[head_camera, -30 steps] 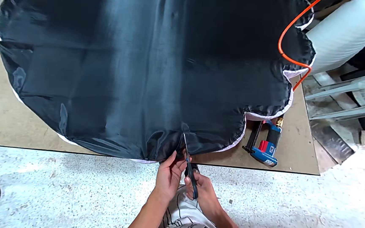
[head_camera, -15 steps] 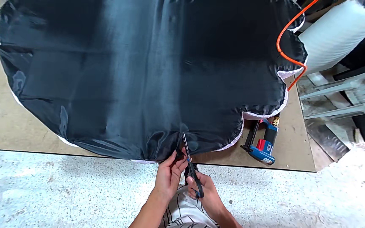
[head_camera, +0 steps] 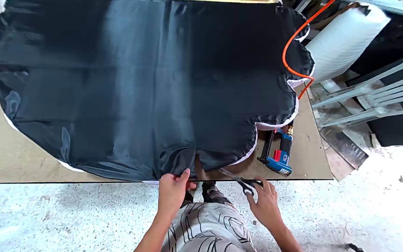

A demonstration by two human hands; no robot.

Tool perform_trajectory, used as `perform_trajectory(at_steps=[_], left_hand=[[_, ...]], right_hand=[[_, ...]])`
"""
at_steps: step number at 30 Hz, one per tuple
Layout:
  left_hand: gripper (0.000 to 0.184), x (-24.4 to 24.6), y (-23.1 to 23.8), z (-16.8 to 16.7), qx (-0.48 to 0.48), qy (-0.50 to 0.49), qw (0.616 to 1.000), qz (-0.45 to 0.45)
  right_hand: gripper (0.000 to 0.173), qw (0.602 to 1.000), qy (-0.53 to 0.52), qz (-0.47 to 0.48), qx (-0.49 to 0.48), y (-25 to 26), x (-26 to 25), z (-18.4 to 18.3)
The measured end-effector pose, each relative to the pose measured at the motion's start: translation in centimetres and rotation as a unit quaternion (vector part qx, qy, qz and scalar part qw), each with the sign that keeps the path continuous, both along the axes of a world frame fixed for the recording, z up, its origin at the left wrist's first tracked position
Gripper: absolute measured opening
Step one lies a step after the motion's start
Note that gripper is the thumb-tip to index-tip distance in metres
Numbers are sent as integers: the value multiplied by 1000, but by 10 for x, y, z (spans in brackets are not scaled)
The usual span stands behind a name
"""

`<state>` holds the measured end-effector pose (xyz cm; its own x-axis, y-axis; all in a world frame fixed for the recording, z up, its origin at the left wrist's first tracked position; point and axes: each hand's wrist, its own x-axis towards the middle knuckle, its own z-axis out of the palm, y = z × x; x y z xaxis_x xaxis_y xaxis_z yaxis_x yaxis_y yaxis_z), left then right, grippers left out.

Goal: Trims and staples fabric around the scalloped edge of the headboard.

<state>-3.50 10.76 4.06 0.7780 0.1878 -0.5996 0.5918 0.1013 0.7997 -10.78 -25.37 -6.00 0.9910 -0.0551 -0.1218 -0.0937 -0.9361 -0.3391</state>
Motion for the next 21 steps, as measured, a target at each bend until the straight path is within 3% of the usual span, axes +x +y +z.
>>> perform_trajectory(at_steps=[7, 15, 17, 18, 19, 21], left_hand=[[34, -2, -15, -11, 68, 47, 993, -80], [34, -10, -46, -32, 36, 44, 997, 43], [41, -7, -34, -15, 67, 100, 992, -41], [47, -5, -23, 2, 116, 138, 974, -138], [56, -4, -12, 24, 186, 167, 937, -242], [60, 8, 0, 74, 349, 100, 877, -315]], right_hand=[[48, 997, -69, -37, -3, 9, 48, -19], [43, 993, -97, -73, 10, -16, 65, -16], [36, 991, -125, -34, 44, -6, 69, 13], [31, 987, -142, 0, 76, 1, 70, 34], [27, 981, -151, 36, 115, 10, 71, 54], [21, 963, -157, 105, 193, 29, 82, 83]])
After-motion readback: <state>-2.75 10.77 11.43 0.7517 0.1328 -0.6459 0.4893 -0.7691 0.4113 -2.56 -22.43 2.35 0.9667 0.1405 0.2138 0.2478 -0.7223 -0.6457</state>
